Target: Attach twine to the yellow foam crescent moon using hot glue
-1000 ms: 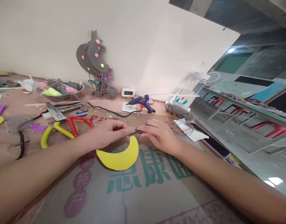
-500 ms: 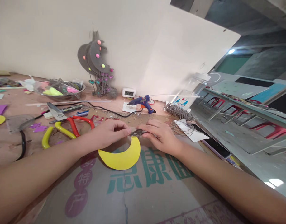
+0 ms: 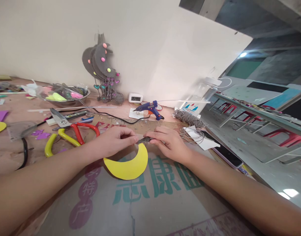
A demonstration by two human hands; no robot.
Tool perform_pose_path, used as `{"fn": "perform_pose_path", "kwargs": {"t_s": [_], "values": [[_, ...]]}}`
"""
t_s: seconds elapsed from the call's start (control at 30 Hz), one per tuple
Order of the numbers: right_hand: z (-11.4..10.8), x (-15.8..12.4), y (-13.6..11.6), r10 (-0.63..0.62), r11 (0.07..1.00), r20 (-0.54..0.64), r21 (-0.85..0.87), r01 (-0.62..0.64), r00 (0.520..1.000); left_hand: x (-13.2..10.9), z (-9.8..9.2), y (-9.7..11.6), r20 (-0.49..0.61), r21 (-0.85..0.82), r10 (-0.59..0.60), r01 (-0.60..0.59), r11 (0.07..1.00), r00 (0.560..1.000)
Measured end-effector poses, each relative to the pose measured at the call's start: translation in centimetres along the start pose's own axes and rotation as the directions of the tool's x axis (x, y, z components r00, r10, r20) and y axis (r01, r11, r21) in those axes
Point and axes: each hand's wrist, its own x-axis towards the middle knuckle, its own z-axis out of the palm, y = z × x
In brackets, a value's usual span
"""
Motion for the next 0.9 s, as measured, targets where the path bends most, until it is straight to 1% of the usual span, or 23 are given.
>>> {"fn": "perform_pose_path", "kwargs": {"t_s": [0.37,0.6,0.7,0.8,0.9], "values": [[0.07,-0.1,0.18,-0.032,0.999,-0.013,-0.02,0.032,0.999,0.08,0.0,-0.03,0.005,0.017,0.015,-0.015,1.0,1.0],[-0.05,0.0,0.13,-0.044,0.998,0.003,-0.038,0.044,0.999,0.0,0.09,-0.04,-0.005,0.02,0.014,-0.014,1.0,1.0],[0.0,-0.05,0.07,-0.012,0.999,-0.004,-0.031,0.012,1.0,0.13,0.16,-0.14,-0.007,0.01,0.001,-0.001,1.0,1.0],[0.05,-0.15,0.06,0.049,0.999,-0.055,-0.019,-0.05,0.997,0.24,0.19,-0.2,-0.015,0.009,-0.012,0.013,1.0,1.0],[0.07,-0.17,0.02,0.073,0.997,-0.082,-0.03,-0.075,0.994,0.2,0.24,-0.06,-0.019,0.037,-0.01,0.011,0.999,1.0]]}}
